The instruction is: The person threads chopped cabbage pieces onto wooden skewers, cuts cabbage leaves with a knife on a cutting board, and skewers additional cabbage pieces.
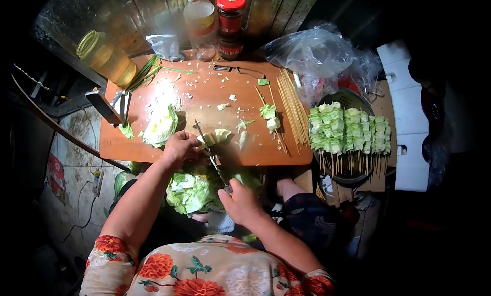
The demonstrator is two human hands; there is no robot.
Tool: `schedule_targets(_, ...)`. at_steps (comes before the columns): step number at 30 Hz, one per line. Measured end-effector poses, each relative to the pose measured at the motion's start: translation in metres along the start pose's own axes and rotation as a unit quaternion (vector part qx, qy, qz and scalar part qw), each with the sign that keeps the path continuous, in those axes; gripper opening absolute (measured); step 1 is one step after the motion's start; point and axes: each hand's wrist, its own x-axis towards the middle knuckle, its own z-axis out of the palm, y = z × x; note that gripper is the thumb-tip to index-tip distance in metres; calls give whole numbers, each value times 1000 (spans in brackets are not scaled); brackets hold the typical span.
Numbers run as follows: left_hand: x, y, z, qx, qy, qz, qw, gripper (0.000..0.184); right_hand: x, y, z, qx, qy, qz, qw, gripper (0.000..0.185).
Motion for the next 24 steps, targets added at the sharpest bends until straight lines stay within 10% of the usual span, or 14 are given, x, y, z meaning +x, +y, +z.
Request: schedule_targets(24,4,-1,-8,101,3,33,994,14,38,10,24,-32,40,-13,999,32)
